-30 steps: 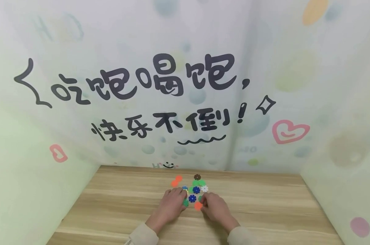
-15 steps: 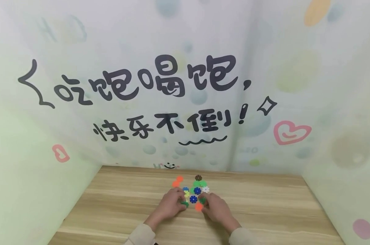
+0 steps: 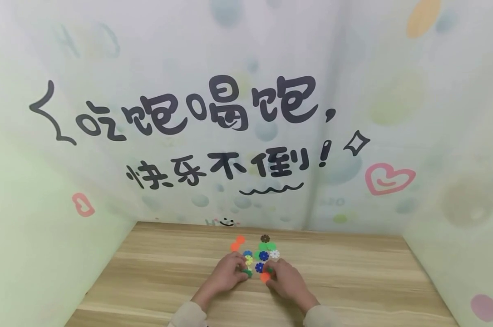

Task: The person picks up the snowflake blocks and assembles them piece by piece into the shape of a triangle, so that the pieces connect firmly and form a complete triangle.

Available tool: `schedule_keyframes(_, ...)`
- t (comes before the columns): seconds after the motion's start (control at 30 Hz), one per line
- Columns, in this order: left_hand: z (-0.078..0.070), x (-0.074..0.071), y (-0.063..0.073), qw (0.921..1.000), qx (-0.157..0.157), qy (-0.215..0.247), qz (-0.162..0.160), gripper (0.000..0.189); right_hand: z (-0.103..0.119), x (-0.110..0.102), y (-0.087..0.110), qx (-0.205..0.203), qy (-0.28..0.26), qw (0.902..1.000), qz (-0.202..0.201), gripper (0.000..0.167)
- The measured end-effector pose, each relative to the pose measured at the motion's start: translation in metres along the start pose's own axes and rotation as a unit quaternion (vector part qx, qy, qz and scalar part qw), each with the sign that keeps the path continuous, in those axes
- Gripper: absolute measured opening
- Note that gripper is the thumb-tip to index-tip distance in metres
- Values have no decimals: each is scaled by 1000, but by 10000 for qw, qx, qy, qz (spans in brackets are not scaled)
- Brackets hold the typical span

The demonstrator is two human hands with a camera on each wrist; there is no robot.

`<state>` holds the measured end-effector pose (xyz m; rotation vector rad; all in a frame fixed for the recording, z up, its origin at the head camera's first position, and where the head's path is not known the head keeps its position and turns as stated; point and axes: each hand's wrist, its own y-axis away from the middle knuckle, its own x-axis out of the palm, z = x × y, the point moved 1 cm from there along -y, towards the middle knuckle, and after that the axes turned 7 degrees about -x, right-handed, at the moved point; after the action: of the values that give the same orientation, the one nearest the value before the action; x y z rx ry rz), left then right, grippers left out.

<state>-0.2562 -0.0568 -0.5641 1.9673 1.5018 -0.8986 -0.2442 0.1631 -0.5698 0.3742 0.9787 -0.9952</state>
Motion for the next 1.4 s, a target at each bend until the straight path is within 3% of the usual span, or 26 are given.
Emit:
schedule_keyframes(0.13,1,0,2,10000,16,60,-48,10,2,1,0,-171,162,9996,122,34)
schedule_keyframes(0.33,-3,-4,6,9999,41,3,-125,10,3,0,-1,-357,447,9983,73,27)
schedule_keyframes(0.43,-7,-7,8,9997,32,-103,-228,12,4,0,-1,-283,373,9989,31,28)
schedule_keyframes(0.57,-11,-12,13,9992,37,-93,-387,11,3,1,0,162,119,9998,-83,35)
schedule_keyframes(0.7,-14,-15,17,9988,-1,234,-427,10,2,1,0,444,42,9989,-160,37)
schedule_keyframes(0.93,-18,-21,27,9935,-67,1111,-250,6,1,1,-1,395,143,9989,-185,31)
schedule_keyframes(1.23,-25,-27,31,9913,-63,1292,-239,6,3,1,-2,638,227,9976,-115,27)
schedule_keyframes(1.4,-26,-29,33,9901,-64,1380,-235,6,4,0,-2,486,299,9984,-31,28)
